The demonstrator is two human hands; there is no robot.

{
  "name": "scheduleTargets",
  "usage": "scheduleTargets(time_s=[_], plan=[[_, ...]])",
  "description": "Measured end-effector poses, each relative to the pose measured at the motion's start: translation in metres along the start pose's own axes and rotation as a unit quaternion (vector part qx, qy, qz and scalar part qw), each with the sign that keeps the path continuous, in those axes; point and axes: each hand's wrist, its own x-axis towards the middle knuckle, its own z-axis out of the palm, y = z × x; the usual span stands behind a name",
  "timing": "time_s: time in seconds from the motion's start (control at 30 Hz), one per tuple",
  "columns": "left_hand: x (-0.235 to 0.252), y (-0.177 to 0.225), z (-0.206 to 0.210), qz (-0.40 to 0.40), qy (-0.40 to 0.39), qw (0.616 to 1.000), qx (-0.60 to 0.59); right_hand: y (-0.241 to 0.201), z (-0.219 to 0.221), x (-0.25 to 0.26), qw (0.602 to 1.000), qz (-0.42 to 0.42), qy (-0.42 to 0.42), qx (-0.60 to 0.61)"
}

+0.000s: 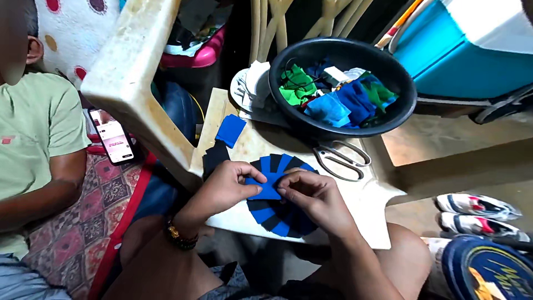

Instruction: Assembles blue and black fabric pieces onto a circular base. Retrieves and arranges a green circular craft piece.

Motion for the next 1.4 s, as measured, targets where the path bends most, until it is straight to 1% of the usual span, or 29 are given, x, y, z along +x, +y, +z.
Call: scheduleTargets(time_s=[0.07,0.17,0.33,0.53,0.9,0.97,1.0,1.1,1.17,1.2,1.3,1.4], plan=[[0.002,0.0,0.0,-0.011,-0.015,0.997,0.073,0.001,0.0,-0.002,0.998,0.009,-0.009,-0.063],[0.002,0.003,0.002,-0.022,-0.011,0.987,0.16,0.003,0.002,-0.004,0.99,0.013,-0.012,-0.142],[0.003,0.001,0.005,-0.012,0.011,0.975,0.219,0.005,0.002,-0.004,0.977,0.0,-0.017,-0.212],[0.004,0.0,0.01,-0.001,0.016,0.963,0.269,0.007,0.002,-0.004,0.971,0.001,-0.015,-0.237],[0.004,-0.003,0.012,0.012,0.029,0.957,0.29,0.007,0.003,-0.002,0.97,0.007,-0.013,-0.243],[0.003,-0.006,0.01,0.037,0.057,0.956,0.284,0.008,0.003,-0.002,0.969,0.006,-0.013,-0.245],[0.002,-0.008,0.009,0.057,0.086,0.955,0.279,0.008,0.002,-0.002,0.969,0.003,-0.014,-0.245],[0.002,-0.013,0.003,0.11,0.168,0.939,0.281,0.008,0.002,-0.002,0.969,-0.002,-0.014,-0.246],[0.002,-0.016,-0.001,0.141,0.192,0.923,0.301,0.008,0.002,-0.002,0.97,-0.004,-0.013,-0.245],[0.003,-0.018,-0.003,0.148,0.192,0.919,0.312,0.008,0.002,-0.002,0.97,-0.004,-0.012,-0.244],[0.002,-0.017,-0.003,0.136,0.169,0.918,0.333,0.007,0.002,-0.002,0.969,-0.002,-0.012,-0.246],[0.002,-0.016,-0.002,0.151,0.135,0.916,0.346,0.008,0.002,-0.002,0.97,0.002,-0.014,-0.244]])
